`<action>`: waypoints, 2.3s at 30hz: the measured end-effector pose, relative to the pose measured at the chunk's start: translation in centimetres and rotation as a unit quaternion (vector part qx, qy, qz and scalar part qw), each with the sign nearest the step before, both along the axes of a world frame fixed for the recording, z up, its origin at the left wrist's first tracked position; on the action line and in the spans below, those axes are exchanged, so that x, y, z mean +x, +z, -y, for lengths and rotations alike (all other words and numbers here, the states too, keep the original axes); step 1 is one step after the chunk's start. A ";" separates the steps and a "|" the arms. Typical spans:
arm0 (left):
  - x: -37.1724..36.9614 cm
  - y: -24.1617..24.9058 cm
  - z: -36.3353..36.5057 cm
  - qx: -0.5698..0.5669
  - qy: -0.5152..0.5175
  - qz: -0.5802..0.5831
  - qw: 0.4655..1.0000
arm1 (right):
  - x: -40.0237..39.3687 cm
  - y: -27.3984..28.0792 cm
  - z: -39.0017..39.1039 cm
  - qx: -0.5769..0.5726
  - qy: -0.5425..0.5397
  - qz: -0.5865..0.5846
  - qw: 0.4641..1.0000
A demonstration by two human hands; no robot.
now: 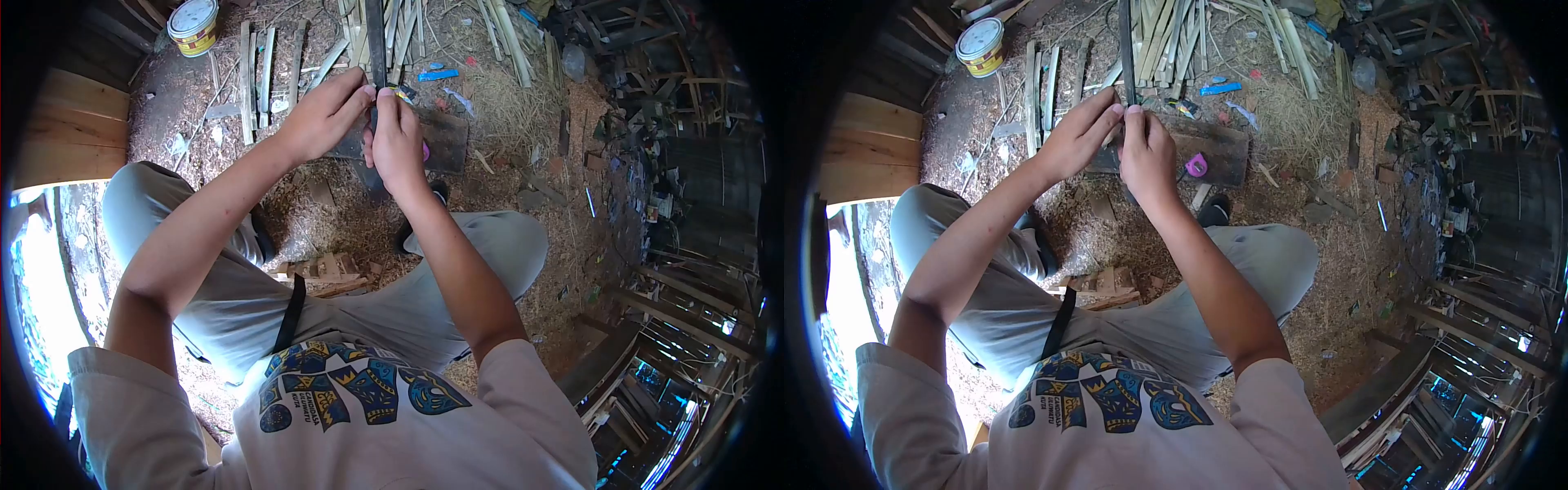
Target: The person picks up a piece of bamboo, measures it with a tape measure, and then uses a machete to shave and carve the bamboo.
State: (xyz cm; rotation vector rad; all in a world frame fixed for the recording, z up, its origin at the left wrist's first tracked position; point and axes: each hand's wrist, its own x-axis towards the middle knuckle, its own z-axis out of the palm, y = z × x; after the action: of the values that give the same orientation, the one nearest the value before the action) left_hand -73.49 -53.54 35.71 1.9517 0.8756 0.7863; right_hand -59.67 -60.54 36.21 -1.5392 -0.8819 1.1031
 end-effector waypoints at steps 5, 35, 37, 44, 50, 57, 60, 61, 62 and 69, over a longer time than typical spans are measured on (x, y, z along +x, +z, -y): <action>0.2 -0.2 -0.3 -0.015 0.017 -0.028 0.999 | -0.1 0.5 -0.2 -0.018 0.002 -0.064 0.998; -0.5 -0.6 -0.3 -0.041 0.056 0.019 0.997 | -0.7 0.0 -0.6 0.019 0.009 -0.023 1.000; -0.6 -0.7 -0.3 -0.027 0.059 0.012 0.998 | -0.6 0.3 -0.5 0.056 0.015 -0.014 0.998; -0.7 -0.5 -0.2 -0.062 0.052 -0.010 0.997 | -0.9 0.5 -0.8 0.026 -0.001 -0.032 0.999; -0.9 -1.1 -0.2 -0.025 0.039 -0.011 0.999 | -0.6 0.2 -0.7 0.053 0.016 0.020 0.998; -1.0 -0.9 0.1 -0.030 0.052 -0.022 0.998 | -1.1 1.4 -0.5 0.047 0.010 -0.017 0.999; -1.1 -0.9 0.1 -0.009 0.044 -0.020 0.999 | -1.0 1.1 -0.4 0.051 0.009 0.007 0.999; -1.0 -1.0 0.1 -0.009 0.043 -0.018 0.999 | -0.8 0.6 -0.5 0.047 0.006 0.029 0.998; -1.0 -1.0 0.2 -0.022 0.045 -0.016 0.999 | -0.6 -0.8 -0.9 0.036 0.013 0.117 0.992; -1.4 -0.7 -0.1 -0.056 0.043 -0.018 0.997 | -1.5 -0.5 -0.5 -0.021 0.015 -0.048 0.998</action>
State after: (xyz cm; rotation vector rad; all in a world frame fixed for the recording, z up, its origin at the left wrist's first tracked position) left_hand -74.88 -53.40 35.01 1.8447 1.0099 0.7373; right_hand -61.16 -60.09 35.74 -1.4986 -0.8233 1.2152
